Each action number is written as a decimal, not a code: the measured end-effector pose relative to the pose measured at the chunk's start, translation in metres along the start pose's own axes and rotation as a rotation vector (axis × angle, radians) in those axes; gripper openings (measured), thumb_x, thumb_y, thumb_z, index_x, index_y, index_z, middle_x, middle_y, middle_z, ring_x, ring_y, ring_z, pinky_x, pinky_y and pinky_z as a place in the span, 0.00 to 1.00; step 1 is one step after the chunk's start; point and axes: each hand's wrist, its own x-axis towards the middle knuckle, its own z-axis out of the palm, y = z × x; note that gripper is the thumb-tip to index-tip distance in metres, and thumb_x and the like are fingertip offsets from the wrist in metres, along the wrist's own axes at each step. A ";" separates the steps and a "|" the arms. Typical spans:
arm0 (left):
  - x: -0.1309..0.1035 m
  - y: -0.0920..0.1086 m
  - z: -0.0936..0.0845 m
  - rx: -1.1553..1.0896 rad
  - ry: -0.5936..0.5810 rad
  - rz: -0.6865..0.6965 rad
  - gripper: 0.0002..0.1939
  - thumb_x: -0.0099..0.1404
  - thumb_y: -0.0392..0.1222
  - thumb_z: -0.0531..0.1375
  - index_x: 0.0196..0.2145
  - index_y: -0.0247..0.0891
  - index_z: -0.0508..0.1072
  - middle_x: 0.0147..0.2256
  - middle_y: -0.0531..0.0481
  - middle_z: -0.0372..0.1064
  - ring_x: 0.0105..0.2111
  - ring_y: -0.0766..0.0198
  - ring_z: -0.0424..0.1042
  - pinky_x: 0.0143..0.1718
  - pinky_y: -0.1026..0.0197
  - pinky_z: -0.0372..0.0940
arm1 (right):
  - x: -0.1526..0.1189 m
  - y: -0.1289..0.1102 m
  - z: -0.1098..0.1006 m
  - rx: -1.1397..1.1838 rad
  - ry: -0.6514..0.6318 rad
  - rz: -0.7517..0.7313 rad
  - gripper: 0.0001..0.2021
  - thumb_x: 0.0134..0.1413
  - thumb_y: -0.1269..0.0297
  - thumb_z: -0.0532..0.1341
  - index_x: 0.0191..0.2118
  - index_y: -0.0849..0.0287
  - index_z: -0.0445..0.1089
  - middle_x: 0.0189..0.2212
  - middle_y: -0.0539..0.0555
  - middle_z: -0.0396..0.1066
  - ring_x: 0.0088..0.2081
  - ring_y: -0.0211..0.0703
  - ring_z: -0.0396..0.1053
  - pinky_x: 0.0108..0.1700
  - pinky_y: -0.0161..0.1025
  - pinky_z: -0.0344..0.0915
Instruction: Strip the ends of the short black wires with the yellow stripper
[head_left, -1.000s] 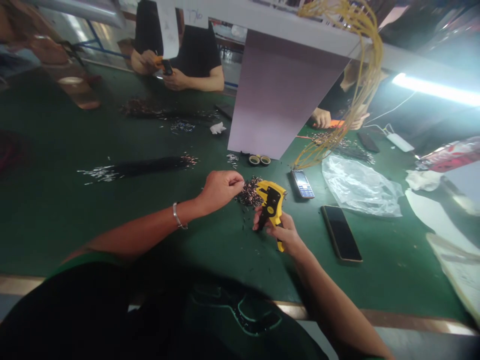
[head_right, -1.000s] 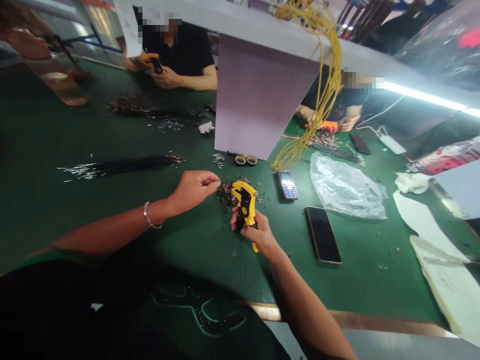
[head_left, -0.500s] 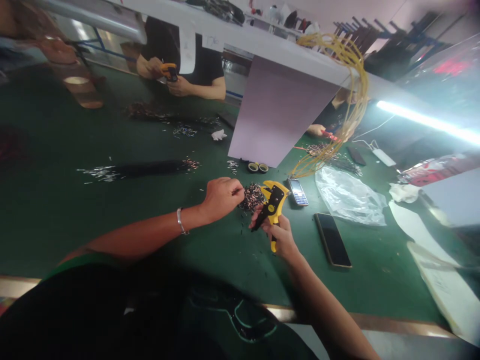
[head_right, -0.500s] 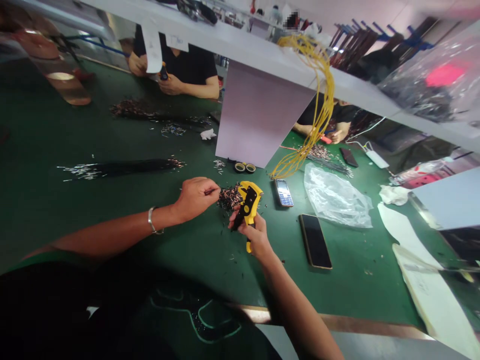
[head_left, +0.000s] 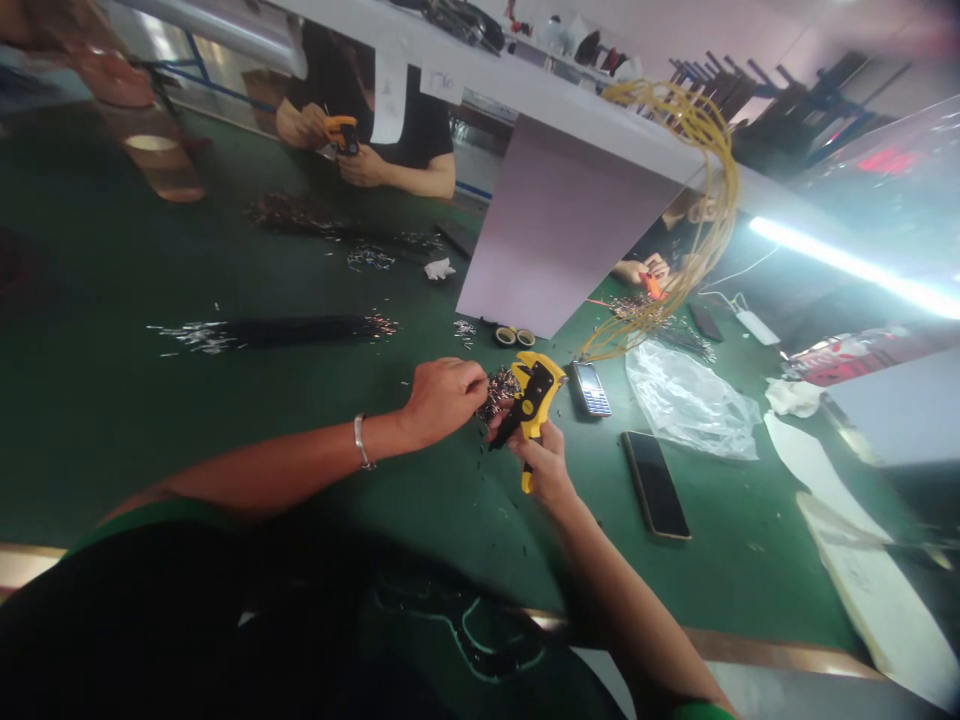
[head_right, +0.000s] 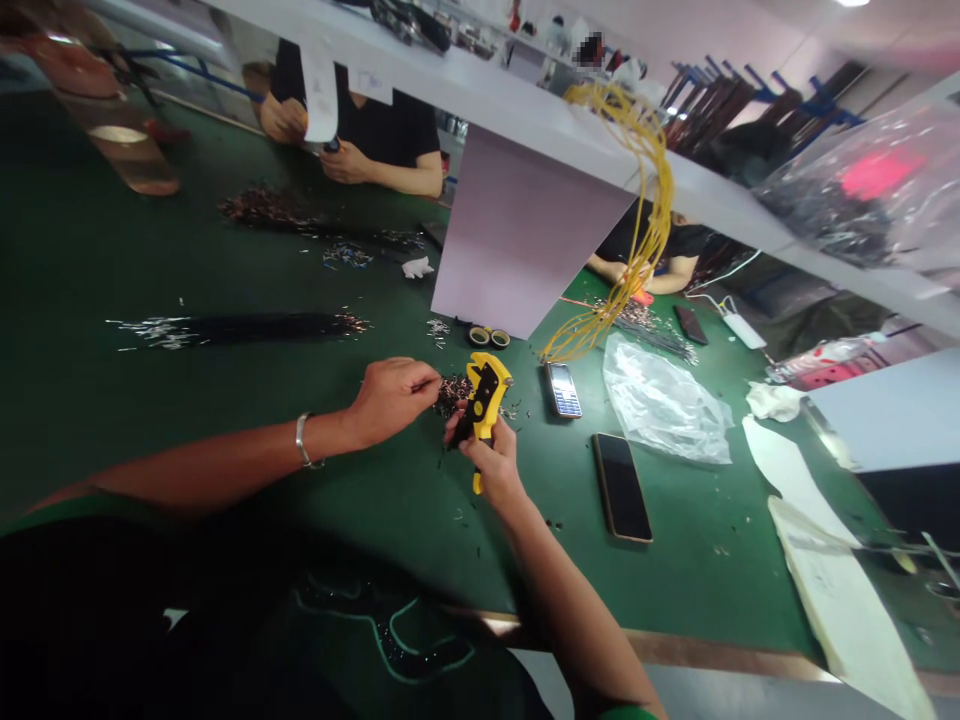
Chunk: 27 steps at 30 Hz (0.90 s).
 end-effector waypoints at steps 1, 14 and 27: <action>0.000 0.000 0.000 0.006 0.002 0.005 0.09 0.61 0.34 0.58 0.26 0.38 0.76 0.24 0.51 0.73 0.27 0.65 0.69 0.31 0.62 0.60 | 0.000 0.001 0.001 -0.011 -0.002 -0.001 0.20 0.37 0.69 0.61 0.43 0.57 0.71 0.32 0.51 0.75 0.30 0.45 0.71 0.37 0.44 0.69; -0.008 0.004 0.007 0.090 0.020 0.144 0.13 0.65 0.36 0.56 0.23 0.38 0.73 0.21 0.51 0.72 0.24 0.65 0.66 0.28 0.61 0.55 | 0.001 0.016 -0.007 -0.066 0.010 0.008 0.17 0.39 0.68 0.62 0.41 0.57 0.71 0.32 0.52 0.76 0.32 0.46 0.71 0.38 0.44 0.68; -0.013 0.006 0.011 0.152 0.022 0.249 0.15 0.66 0.36 0.54 0.21 0.37 0.70 0.21 0.51 0.71 0.23 0.66 0.64 0.26 0.60 0.53 | -0.001 0.018 -0.010 -0.104 0.019 0.036 0.16 0.39 0.67 0.61 0.40 0.57 0.72 0.32 0.52 0.76 0.32 0.47 0.71 0.37 0.43 0.68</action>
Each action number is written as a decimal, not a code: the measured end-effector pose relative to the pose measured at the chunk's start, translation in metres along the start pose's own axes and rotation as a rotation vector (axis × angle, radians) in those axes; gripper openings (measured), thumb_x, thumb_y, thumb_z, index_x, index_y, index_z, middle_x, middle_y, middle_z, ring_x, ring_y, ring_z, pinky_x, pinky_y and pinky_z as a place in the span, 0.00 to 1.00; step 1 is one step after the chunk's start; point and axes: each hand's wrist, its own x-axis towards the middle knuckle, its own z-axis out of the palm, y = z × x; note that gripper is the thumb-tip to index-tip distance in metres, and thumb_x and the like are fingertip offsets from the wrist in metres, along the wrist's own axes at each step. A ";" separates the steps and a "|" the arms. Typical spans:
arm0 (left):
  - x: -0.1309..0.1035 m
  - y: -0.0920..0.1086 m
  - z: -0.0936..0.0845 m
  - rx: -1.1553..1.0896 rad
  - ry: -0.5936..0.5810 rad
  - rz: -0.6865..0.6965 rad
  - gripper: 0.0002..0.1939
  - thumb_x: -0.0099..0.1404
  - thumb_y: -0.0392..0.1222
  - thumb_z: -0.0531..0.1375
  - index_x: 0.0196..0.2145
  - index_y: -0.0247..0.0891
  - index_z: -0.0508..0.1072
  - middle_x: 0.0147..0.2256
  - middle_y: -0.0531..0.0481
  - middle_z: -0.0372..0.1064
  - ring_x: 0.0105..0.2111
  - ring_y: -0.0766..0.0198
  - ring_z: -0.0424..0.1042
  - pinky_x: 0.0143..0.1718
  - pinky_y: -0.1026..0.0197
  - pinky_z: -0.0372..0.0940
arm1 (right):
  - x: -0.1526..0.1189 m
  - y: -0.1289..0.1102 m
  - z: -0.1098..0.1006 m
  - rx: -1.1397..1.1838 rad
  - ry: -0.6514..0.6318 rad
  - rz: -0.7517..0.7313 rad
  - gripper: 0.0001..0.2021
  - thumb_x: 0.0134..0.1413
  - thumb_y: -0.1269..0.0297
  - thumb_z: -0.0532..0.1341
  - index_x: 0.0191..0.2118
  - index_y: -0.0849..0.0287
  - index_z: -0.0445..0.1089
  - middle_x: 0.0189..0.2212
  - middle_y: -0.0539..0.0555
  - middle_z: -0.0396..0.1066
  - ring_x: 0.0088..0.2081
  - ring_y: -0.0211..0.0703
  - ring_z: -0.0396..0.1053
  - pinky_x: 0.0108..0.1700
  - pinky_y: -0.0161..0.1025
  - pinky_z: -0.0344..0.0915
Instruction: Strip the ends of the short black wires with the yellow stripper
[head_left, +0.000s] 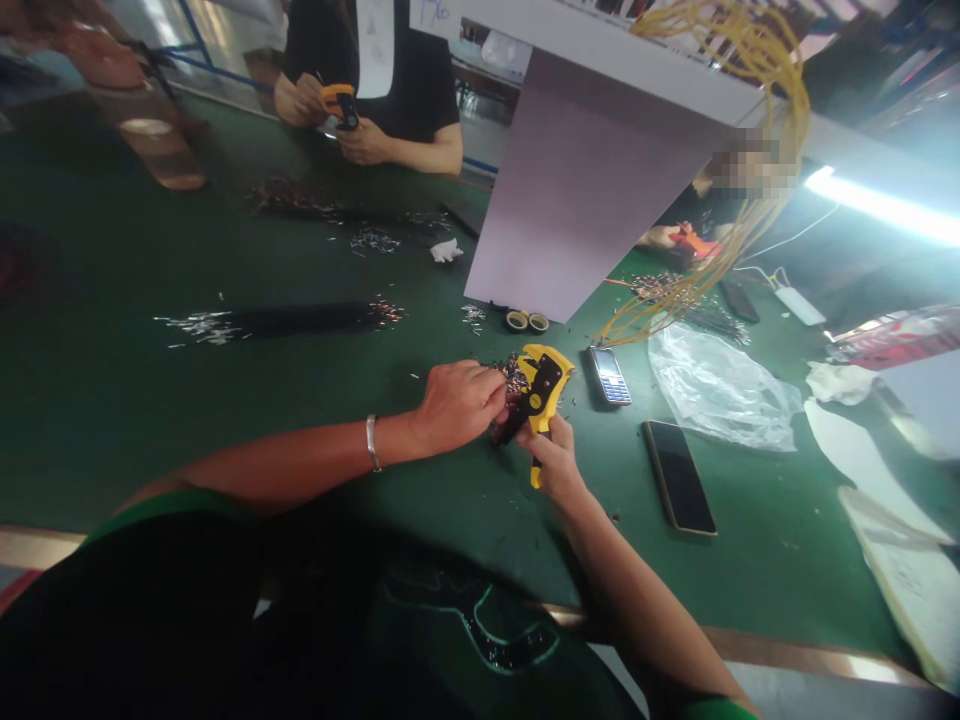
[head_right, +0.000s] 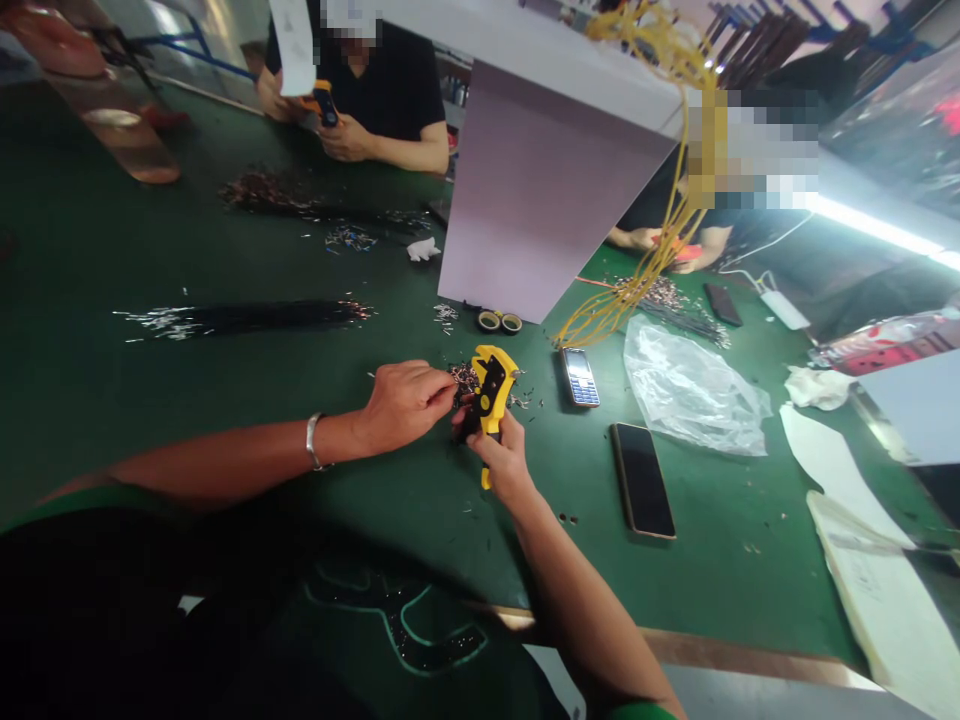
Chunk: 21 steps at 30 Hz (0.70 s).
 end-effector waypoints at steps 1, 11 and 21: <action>0.000 0.000 0.000 -0.003 -0.005 -0.001 0.15 0.66 0.35 0.54 0.22 0.37 0.70 0.21 0.51 0.71 0.23 0.66 0.64 0.26 0.60 0.53 | 0.000 0.000 0.000 0.002 -0.002 0.000 0.16 0.39 0.68 0.61 0.40 0.57 0.72 0.32 0.52 0.76 0.32 0.47 0.71 0.37 0.44 0.68; 0.000 0.002 0.000 0.012 -0.065 -0.045 0.14 0.66 0.36 0.54 0.23 0.37 0.71 0.22 0.51 0.72 0.24 0.64 0.66 0.26 0.59 0.51 | 0.000 0.001 0.002 0.058 0.001 -0.006 0.15 0.38 0.69 0.61 0.37 0.56 0.71 0.29 0.51 0.74 0.28 0.45 0.71 0.34 0.43 0.68; -0.001 0.006 0.000 0.018 -0.095 -0.034 0.14 0.66 0.36 0.53 0.23 0.37 0.70 0.22 0.50 0.71 0.24 0.64 0.66 0.26 0.59 0.52 | -0.003 -0.008 0.006 -0.064 0.046 -0.007 0.09 0.36 0.67 0.61 0.30 0.55 0.69 0.20 0.47 0.64 0.24 0.41 0.62 0.31 0.41 0.65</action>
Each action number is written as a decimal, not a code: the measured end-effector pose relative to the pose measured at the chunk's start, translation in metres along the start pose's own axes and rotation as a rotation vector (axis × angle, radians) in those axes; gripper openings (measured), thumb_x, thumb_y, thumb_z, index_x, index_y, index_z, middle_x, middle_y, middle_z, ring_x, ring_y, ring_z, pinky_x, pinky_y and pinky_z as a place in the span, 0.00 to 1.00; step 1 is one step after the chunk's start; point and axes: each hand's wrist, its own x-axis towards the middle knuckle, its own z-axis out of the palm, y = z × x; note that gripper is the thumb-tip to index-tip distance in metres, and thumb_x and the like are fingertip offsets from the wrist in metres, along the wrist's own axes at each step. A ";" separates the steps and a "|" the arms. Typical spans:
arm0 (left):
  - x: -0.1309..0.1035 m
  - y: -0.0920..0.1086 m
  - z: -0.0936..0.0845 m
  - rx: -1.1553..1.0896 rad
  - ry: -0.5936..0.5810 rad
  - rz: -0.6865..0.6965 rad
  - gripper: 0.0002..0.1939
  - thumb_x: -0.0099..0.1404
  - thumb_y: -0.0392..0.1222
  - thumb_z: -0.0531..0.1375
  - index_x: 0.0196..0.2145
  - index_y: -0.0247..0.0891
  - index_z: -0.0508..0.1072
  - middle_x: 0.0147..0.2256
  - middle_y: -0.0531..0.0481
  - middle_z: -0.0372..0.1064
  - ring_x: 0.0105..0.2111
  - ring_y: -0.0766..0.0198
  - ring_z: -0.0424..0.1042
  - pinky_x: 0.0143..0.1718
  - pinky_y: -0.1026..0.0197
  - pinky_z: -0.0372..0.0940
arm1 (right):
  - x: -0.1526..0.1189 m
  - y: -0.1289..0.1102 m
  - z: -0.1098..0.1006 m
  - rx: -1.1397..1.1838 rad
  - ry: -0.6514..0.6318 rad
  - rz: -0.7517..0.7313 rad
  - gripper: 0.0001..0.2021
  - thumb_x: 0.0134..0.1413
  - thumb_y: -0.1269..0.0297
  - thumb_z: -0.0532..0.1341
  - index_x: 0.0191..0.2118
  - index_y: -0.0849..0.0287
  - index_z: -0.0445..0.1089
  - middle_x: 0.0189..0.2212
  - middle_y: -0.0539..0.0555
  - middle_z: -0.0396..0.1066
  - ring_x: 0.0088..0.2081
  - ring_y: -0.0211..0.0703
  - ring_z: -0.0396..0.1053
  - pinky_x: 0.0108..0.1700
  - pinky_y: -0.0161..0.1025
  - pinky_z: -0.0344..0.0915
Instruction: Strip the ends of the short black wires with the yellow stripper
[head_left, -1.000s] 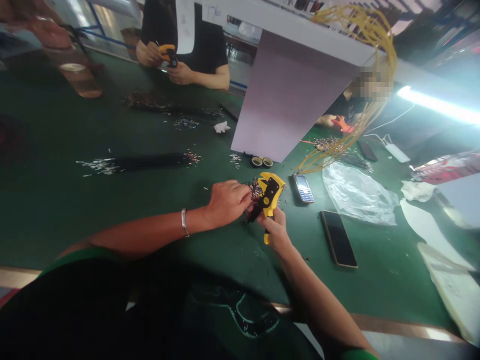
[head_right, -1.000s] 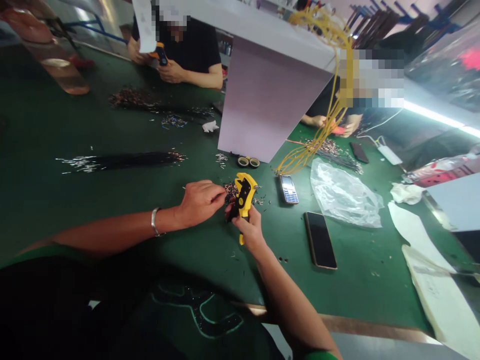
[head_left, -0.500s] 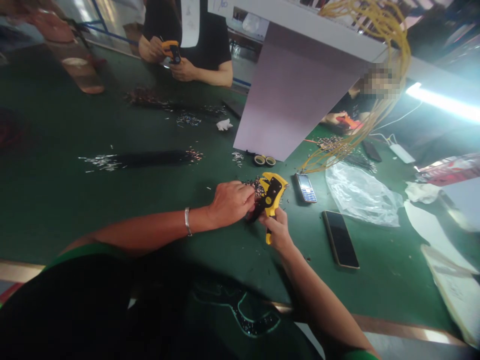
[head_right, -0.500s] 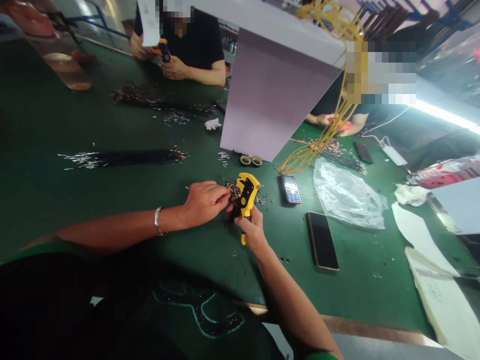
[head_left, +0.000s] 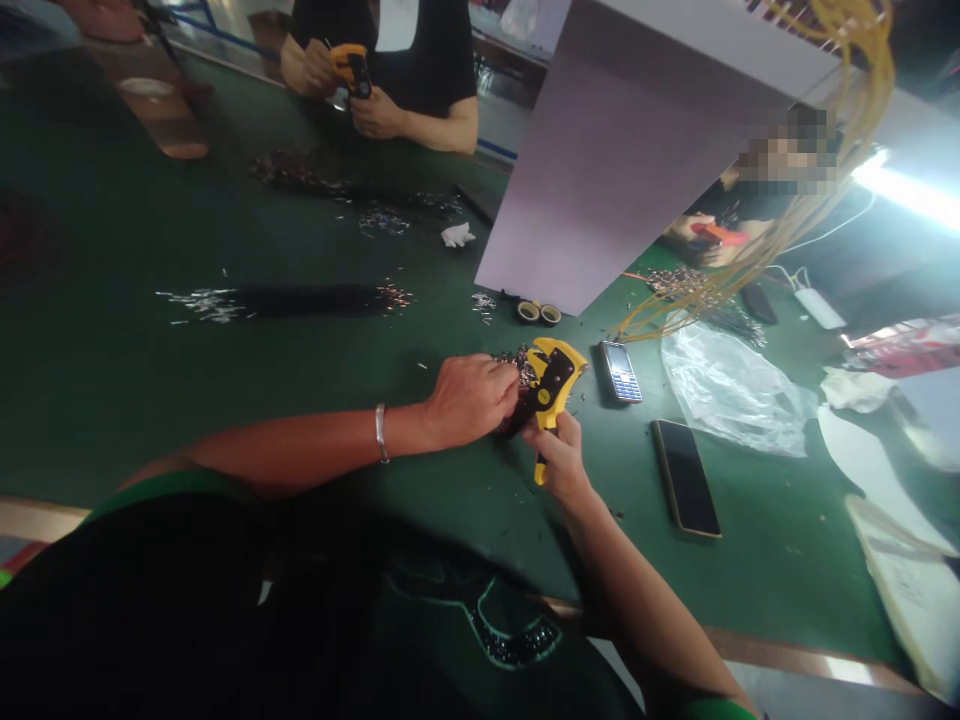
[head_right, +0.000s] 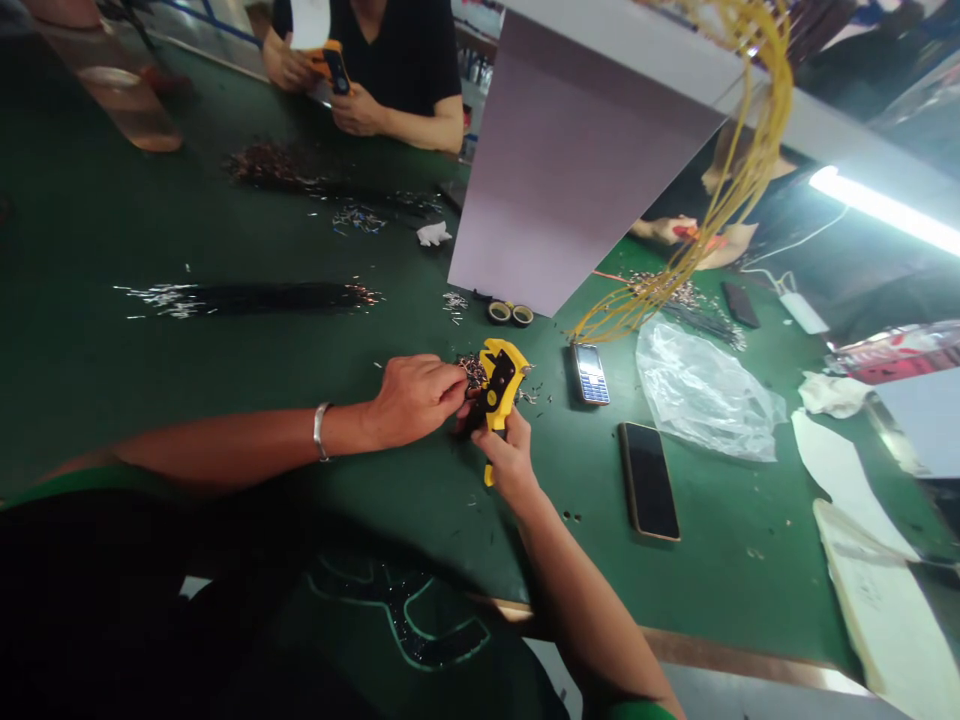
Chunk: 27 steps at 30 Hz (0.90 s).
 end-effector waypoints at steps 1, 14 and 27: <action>0.000 0.001 0.000 -0.007 0.001 0.001 0.13 0.66 0.36 0.53 0.23 0.37 0.70 0.22 0.50 0.71 0.24 0.64 0.67 0.26 0.59 0.53 | 0.000 0.000 0.000 -0.013 0.003 -0.010 0.08 0.36 0.67 0.61 0.30 0.55 0.68 0.20 0.47 0.64 0.24 0.41 0.62 0.32 0.41 0.65; -0.001 -0.001 -0.007 -0.370 -0.128 -0.157 0.08 0.63 0.36 0.59 0.33 0.38 0.80 0.23 0.53 0.74 0.23 0.67 0.70 0.27 0.66 0.61 | -0.001 0.024 -0.008 -0.458 0.115 -0.421 0.23 0.42 0.69 0.60 0.49 0.55 0.67 0.42 0.59 0.75 0.44 0.56 0.72 0.49 0.53 0.69; 0.001 0.010 -0.020 -0.715 -0.104 -0.429 0.06 0.58 0.39 0.62 0.28 0.35 0.79 0.25 0.53 0.75 0.25 0.67 0.70 0.27 0.68 0.64 | -0.003 0.020 -0.001 -0.716 0.232 -0.680 0.29 0.43 0.69 0.59 0.56 0.59 0.62 0.44 0.63 0.74 0.45 0.57 0.74 0.48 0.53 0.73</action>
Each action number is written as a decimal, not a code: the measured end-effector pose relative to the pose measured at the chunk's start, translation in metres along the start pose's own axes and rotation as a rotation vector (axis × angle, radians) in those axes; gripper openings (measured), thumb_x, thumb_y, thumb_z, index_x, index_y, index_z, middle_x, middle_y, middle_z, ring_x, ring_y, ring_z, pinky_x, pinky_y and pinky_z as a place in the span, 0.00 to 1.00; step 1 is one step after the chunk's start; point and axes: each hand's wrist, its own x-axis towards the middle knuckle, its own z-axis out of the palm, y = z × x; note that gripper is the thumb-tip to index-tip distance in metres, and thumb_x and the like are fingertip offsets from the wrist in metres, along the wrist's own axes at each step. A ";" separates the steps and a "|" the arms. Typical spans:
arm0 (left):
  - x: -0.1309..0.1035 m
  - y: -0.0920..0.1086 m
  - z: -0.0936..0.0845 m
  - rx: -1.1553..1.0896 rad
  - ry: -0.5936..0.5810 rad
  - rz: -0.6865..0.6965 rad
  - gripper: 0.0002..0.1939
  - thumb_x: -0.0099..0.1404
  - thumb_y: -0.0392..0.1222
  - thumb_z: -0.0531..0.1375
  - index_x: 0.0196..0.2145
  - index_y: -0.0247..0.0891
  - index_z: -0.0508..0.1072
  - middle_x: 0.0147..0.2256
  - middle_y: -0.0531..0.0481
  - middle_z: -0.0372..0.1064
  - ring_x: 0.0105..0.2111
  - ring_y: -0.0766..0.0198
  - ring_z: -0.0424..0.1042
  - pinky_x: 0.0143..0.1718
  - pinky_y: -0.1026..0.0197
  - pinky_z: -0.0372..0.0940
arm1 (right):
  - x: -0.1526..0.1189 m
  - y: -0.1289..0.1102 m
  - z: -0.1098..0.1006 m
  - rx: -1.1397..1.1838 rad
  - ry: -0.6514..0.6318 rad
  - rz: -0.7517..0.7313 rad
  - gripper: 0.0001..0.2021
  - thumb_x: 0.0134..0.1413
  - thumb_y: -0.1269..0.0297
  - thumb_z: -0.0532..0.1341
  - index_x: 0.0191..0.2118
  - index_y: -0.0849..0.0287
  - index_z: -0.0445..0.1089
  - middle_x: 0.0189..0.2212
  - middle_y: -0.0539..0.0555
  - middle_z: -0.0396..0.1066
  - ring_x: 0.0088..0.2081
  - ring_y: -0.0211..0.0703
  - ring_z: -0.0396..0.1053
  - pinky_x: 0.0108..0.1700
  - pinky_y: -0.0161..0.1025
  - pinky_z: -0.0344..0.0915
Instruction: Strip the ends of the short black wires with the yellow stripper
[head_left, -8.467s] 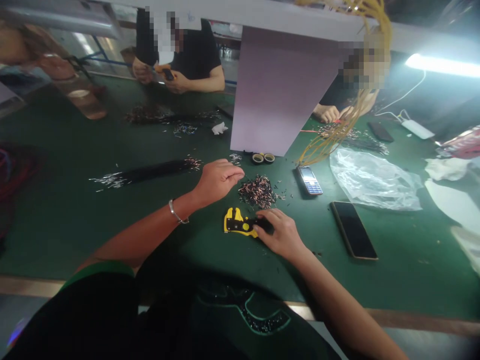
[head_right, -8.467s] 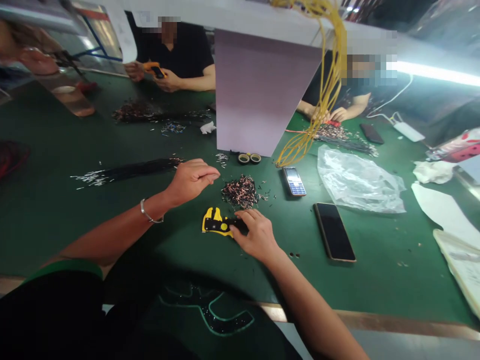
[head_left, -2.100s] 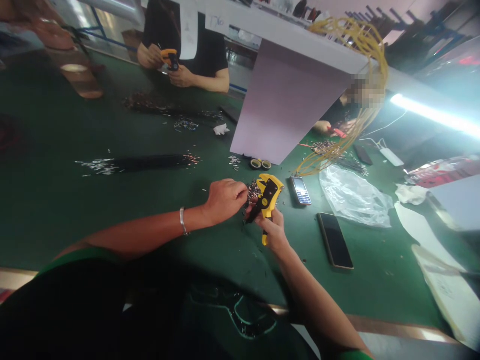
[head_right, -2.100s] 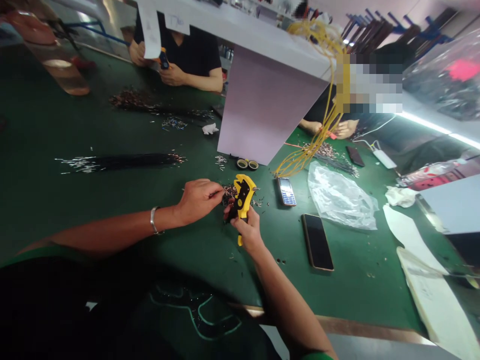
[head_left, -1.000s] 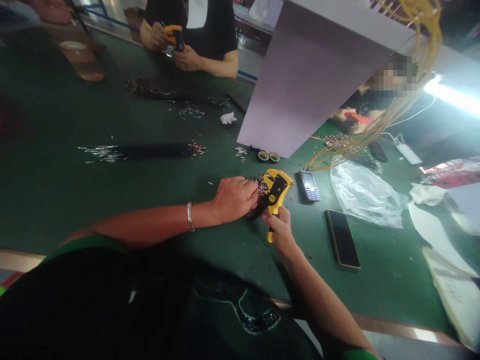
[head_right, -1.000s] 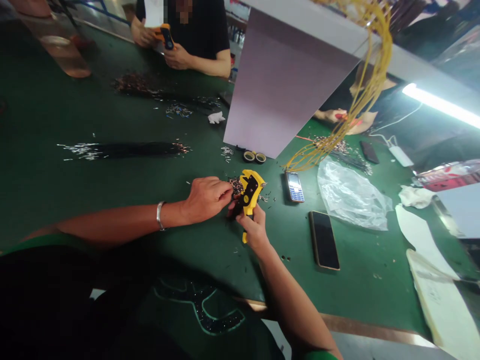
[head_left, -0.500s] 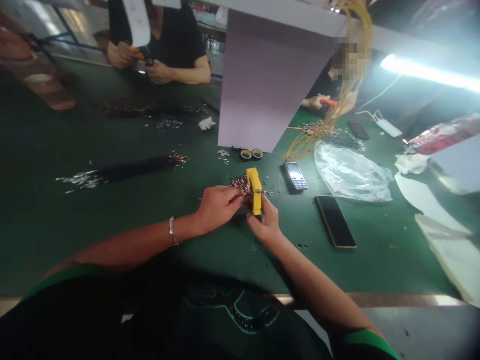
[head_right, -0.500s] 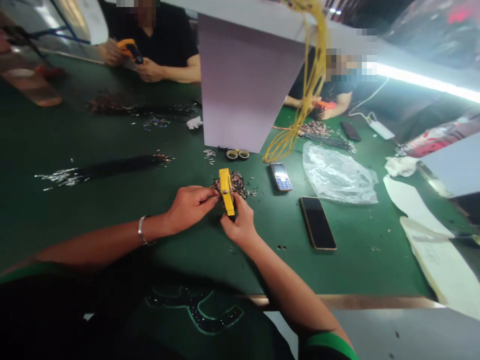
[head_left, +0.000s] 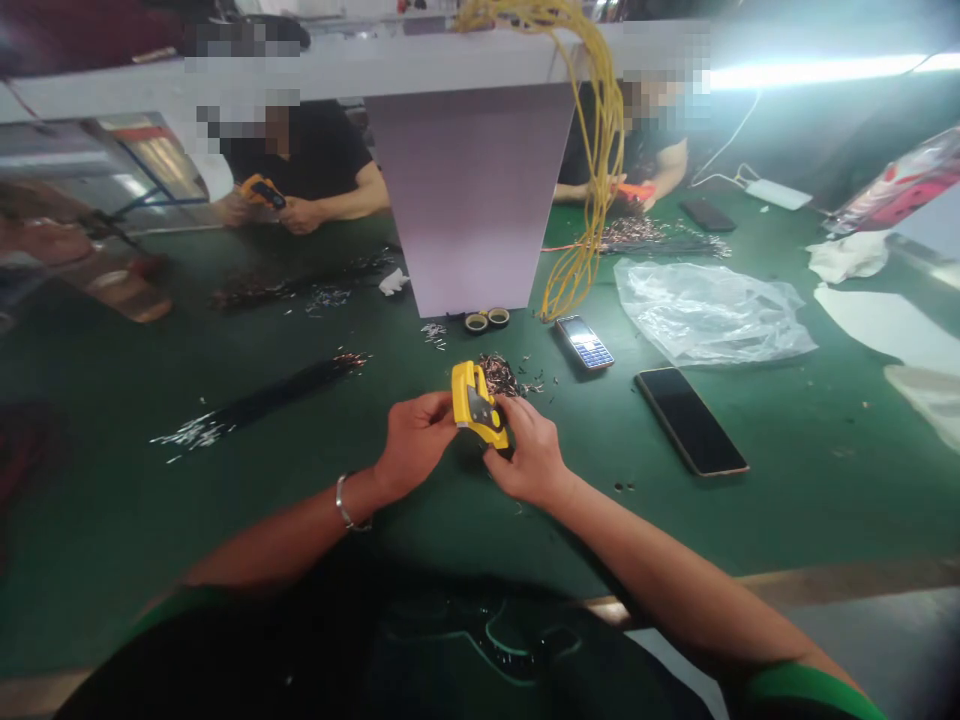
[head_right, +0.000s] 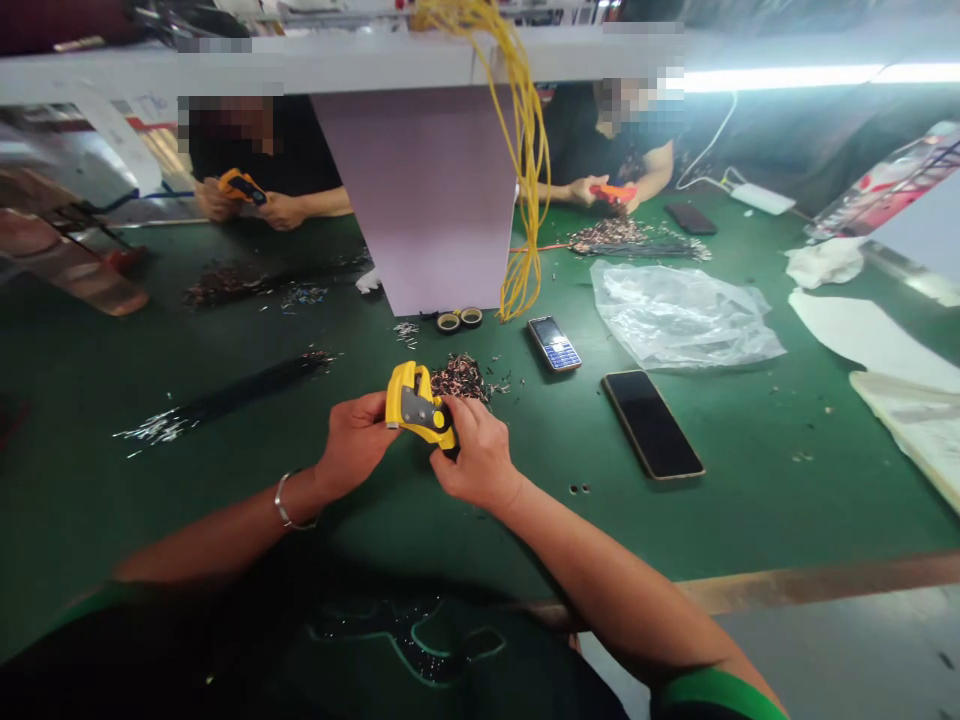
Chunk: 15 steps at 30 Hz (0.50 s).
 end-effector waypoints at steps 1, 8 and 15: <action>0.000 -0.001 0.000 0.003 -0.003 0.006 0.06 0.57 0.39 0.63 0.27 0.35 0.79 0.23 0.54 0.73 0.24 0.68 0.69 0.26 0.68 0.63 | 0.000 0.000 0.000 -0.016 0.003 -0.003 0.29 0.43 0.69 0.58 0.56 0.60 0.62 0.44 0.63 0.74 0.45 0.57 0.74 0.47 0.53 0.74; 0.003 -0.002 -0.001 0.050 -0.032 0.074 0.09 0.58 0.40 0.61 0.24 0.35 0.78 0.20 0.55 0.68 0.22 0.69 0.64 0.26 0.68 0.61 | 0.002 -0.002 -0.001 -0.048 -0.008 0.003 0.27 0.43 0.68 0.57 0.54 0.61 0.63 0.41 0.63 0.75 0.43 0.57 0.74 0.43 0.51 0.75; 0.005 -0.004 -0.003 0.336 -0.017 0.290 0.15 0.63 0.37 0.57 0.19 0.35 0.71 0.16 0.58 0.58 0.19 0.73 0.57 0.23 0.69 0.53 | -0.001 0.004 0.003 0.076 -0.036 0.082 0.25 0.43 0.68 0.58 0.52 0.62 0.64 0.42 0.64 0.75 0.42 0.57 0.75 0.45 0.51 0.74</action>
